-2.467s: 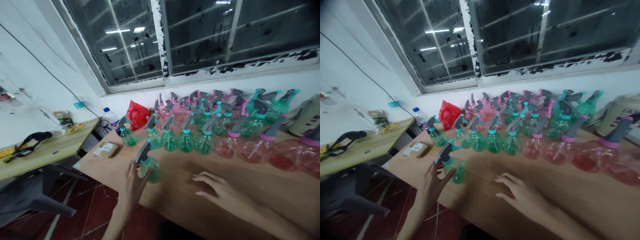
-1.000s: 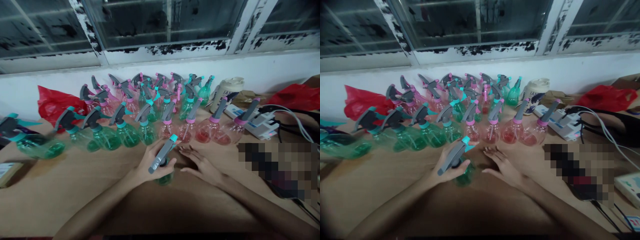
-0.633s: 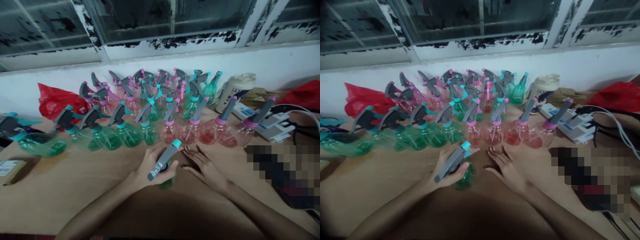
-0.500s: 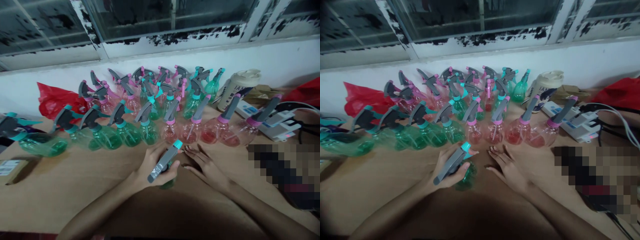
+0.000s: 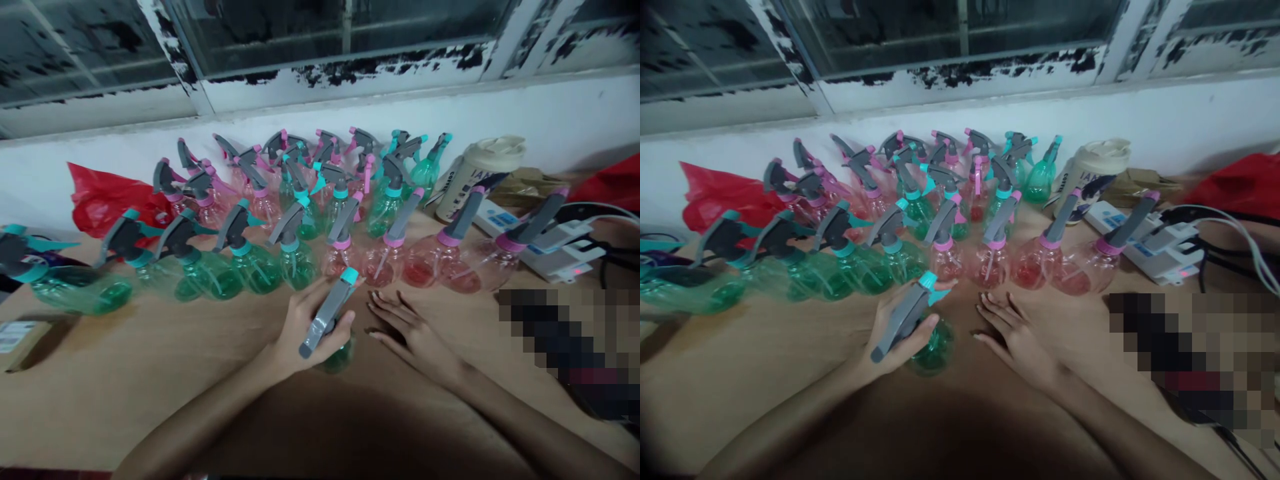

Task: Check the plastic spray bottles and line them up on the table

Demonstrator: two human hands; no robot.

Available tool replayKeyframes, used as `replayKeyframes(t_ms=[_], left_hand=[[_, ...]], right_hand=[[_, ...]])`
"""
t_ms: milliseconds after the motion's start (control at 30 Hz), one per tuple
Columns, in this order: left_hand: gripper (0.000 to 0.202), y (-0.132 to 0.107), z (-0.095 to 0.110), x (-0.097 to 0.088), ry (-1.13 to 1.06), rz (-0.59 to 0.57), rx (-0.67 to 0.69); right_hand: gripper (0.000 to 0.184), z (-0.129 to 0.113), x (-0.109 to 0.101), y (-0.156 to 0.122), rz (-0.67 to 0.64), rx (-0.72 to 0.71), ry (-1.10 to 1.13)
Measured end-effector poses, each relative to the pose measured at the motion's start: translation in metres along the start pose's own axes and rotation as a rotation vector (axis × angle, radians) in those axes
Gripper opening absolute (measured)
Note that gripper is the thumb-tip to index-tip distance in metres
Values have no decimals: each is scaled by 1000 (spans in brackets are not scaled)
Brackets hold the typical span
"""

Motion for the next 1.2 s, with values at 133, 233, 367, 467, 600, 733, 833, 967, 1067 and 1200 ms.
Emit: replayKeyframes(t_ms=[133,233,367,467,600,733,833,967,1067,1200], left_hand=[[22,2,-4,0,-1,27,-18],[25,0,-1,0,-1,12,-37],[21,-3,0,1,5,-41,-83],[18,-3,-5,1,2,-63,-89],[17,-2,-8,0,-9,-65,-75],[17,0,-4,-2,-21,-75,-61],[17,0,-1,-4,-17,-65,-61],[12,0,3,-6,-14,-46,-77],[13,0,4,-6,-14,-48,-96],[17,0,4,-5,-28,-71,-109]], right_hand=[[54,-2,-2,1,1,-10,11],[53,-3,-2,2,16,-1,31],[52,-2,-2,1,13,3,43],[52,0,0,0,3,-3,37],[54,2,1,-1,-17,-1,31],[53,3,2,-2,-23,-1,30],[53,2,1,-2,-19,5,39],[52,1,0,-1,-10,5,55],[53,0,-1,0,-10,6,56],[51,0,-1,0,-16,13,51]])
Point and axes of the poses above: each hand's wrist, its own y-axis towards the middle knuckle, its own x-axis out of the palm, z = x × y, the point moved 2 cm from there along y, towards the middle knuckle, and after that the axes turned 10 degrees about z, right-handed, at the moved point
